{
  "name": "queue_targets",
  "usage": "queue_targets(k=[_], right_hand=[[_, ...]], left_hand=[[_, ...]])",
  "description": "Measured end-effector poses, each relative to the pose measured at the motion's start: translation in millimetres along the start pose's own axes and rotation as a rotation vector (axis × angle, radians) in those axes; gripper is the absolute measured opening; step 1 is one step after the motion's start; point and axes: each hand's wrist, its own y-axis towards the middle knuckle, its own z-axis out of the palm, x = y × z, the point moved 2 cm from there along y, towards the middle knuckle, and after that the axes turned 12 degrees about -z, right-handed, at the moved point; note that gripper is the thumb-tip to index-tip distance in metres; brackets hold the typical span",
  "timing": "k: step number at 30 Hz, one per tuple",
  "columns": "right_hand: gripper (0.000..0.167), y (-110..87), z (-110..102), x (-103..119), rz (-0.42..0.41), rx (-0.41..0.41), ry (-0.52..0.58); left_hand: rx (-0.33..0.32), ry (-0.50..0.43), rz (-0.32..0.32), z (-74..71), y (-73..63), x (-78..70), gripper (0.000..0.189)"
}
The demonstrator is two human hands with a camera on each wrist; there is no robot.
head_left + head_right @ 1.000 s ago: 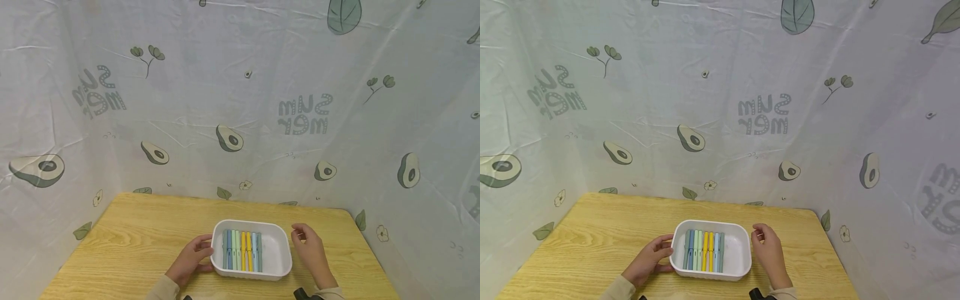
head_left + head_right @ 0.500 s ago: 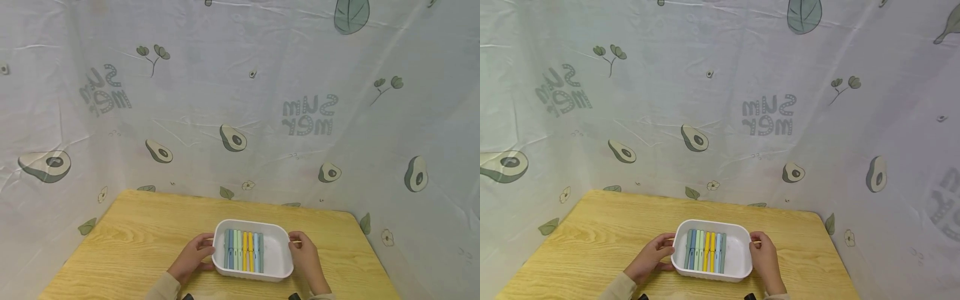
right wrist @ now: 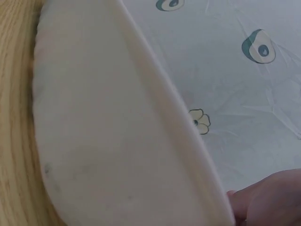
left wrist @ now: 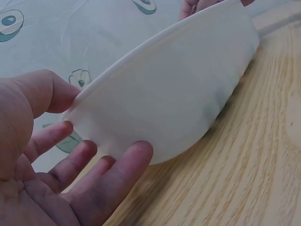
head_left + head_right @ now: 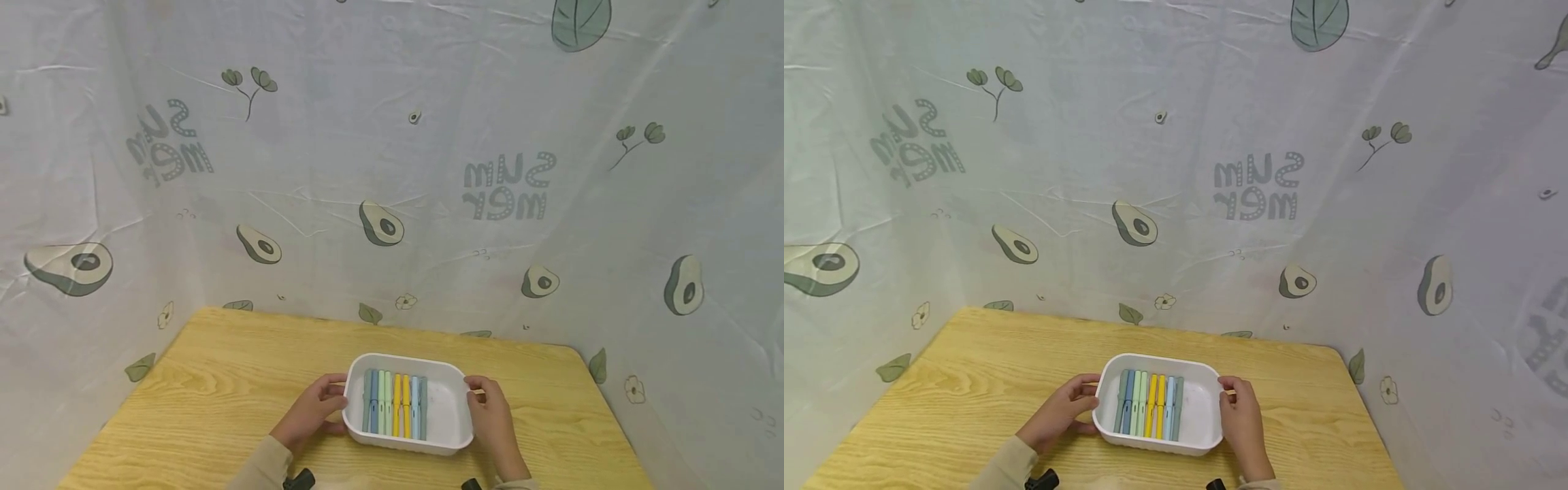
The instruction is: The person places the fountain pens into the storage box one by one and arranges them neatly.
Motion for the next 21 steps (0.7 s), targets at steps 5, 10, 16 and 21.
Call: queue_targets(k=[5, 10, 16, 21], right_hand=[[0.034, 0.7, 9, 0, -0.039, -0.02, -0.047], [0.034, 2.9, 19, 0, -0.074, -0.04, -0.07], [0.031, 3.8, 26, -2, -0.058, -0.081, -0.044], [0.034, 4.9, 34, -2, -0.047, -0.086, 0.002]], left_hand=[[0.013, -0.003, 0.002, -3.9, -1.2, -1.4, 0.052], [0.008, -0.009, 0.002, -9.3, -2.1, -1.9, 0.054], [0.012, -0.026, -0.004, -14.1, -1.6, -0.9, 0.054], [0.002, -0.029, -0.003, -19.6, -3.7, 0.8, 0.054]])
